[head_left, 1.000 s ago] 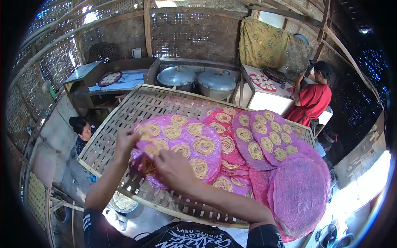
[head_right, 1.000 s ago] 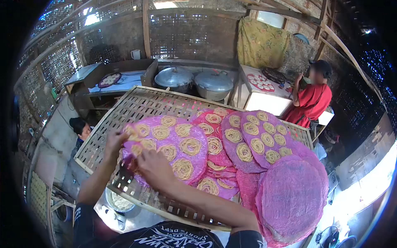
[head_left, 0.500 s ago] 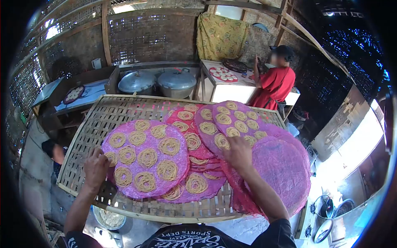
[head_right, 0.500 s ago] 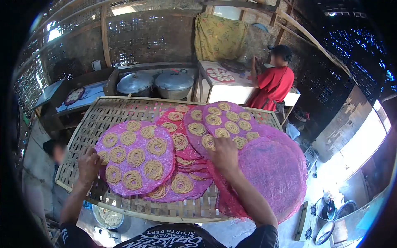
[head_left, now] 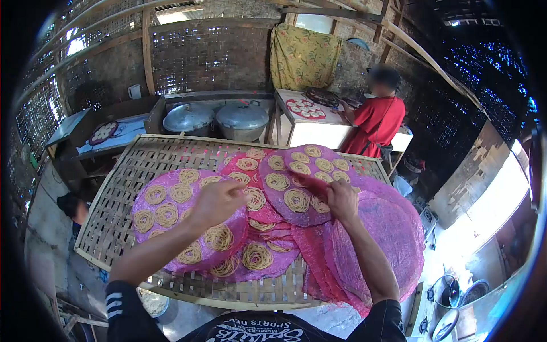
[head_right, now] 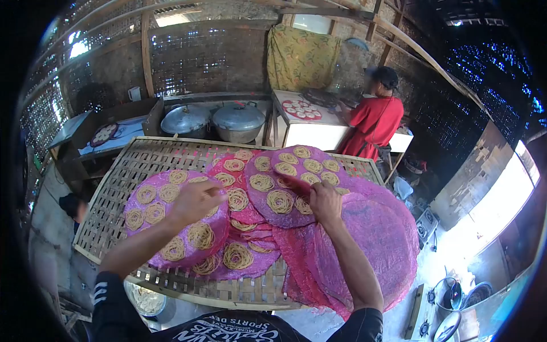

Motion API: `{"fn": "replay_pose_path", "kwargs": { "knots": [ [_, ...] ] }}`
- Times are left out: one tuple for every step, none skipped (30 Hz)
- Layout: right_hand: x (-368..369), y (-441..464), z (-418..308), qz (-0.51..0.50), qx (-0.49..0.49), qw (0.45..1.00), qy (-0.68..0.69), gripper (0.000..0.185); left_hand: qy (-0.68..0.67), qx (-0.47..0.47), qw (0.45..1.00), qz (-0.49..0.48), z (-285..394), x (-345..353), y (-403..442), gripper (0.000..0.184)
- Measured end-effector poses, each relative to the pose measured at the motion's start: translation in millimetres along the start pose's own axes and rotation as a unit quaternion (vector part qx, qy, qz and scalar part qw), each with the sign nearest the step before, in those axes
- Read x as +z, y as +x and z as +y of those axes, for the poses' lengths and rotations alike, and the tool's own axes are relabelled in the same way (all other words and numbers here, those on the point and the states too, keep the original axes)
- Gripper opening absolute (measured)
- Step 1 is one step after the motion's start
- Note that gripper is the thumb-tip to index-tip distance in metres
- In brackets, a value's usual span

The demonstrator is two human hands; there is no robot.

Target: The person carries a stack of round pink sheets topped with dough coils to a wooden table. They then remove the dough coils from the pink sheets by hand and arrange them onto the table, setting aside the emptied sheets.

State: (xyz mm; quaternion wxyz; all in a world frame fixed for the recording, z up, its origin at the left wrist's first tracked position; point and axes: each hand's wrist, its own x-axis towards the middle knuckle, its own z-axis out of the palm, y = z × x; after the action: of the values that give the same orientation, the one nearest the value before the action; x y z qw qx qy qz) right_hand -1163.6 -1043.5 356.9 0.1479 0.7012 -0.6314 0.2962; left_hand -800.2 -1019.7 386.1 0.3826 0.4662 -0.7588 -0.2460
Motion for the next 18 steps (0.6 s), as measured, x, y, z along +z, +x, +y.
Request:
{"fn": "replay_pose_path", "kwargs": {
  "knots": [
    [-2, 4, 3, 0.000, 0.002, 1.000, 0.003, 0.015, -0.039, 0.008, 0.999, -0.002, -12, 34, 29, 0.048],
    [-3, 8, 6, 0.002, 0.005, 1.000, 0.006, 0.015, -0.078, 0.018, 0.997, -0.003, -23, 66, 58, 0.049],
    [-5, 11, 10, 0.004, 0.008, 1.000, 0.008, 0.015, -0.117, -0.058, 0.991, -0.032, -5, 79, 77, 0.051],
    [-7, 12, 12, 0.015, 0.004, 1.000, 0.014, 0.016, -0.155, -0.133, 0.977, -0.061, 12, 92, 96, 0.054],
    [-7, 14, 12, 0.027, -0.001, 0.999, 0.020, 0.017, -0.194, -0.164, 0.965, -0.069, 7, 114, 121, 0.054],
    [-7, 15, 13, 0.039, -0.005, 0.999, 0.026, 0.018, -0.232, -0.196, 0.950, -0.077, -5, 140, 147, 0.055],
    [-6, 15, 14, 0.046, -0.009, 0.998, 0.032, 0.018, -0.219, -0.210, 0.951, -0.060, -10, 157, 166, 0.055],
    [-5, 17, 16, 0.055, -0.012, 0.998, 0.039, 0.018, -0.205, -0.222, 0.952, -0.043, -12, 171, 185, 0.055],
    [-5, 19, 14, 0.062, -0.015, 0.997, 0.045, 0.018, -0.192, -0.236, 0.952, -0.026, -3, 173, 192, 0.055],
    [-5, 19, 11, 0.048, 0.010, 0.997, 0.052, 0.015, -0.103, -0.204, 0.974, 0.015, 3, 172, 197, 0.054],
    [-3, 22, 11, 0.062, -0.005, 0.996, 0.061, 0.014, -0.139, -0.237, 0.960, 0.045, 11, 173, 203, 0.053],
    [1, 24, 12, 0.071, -0.019, 0.995, 0.070, 0.013, -0.175, -0.274, 0.943, 0.074, 21, 173, 205, 0.052],
    [2, 25, 8, 0.080, -0.033, 0.993, 0.079, 0.013, -0.209, -0.311, 0.922, 0.102, 25, 174, 209, 0.050],
    [4, 27, 5, 0.080, -0.039, 0.992, 0.084, 0.012, -0.148, -0.263, 0.942, 0.148, 15, 178, 222, 0.047],
    [-3, 31, -7, 0.080, -0.046, 0.992, 0.089, 0.012, -0.085, -0.215, 0.954, 0.193, -5, 184, 241, 0.043],
    [-8, 31, -19, 0.079, -0.054, 0.991, 0.095, 0.011, -0.021, -0.165, 0.957, 0.236, -21, 185, 251, 0.040],
    [-13, 30, -31, 0.068, -0.075, 0.990, 0.098, 0.012, -0.072, -0.150, 0.962, 0.215, -27, 176, 249, 0.036],
    [-17, 29, -43, 0.058, -0.098, 0.988, 0.102, 0.013, -0.123, -0.134, 0.964, 0.195, -32, 161, 243, 0.033]
  ]
}}
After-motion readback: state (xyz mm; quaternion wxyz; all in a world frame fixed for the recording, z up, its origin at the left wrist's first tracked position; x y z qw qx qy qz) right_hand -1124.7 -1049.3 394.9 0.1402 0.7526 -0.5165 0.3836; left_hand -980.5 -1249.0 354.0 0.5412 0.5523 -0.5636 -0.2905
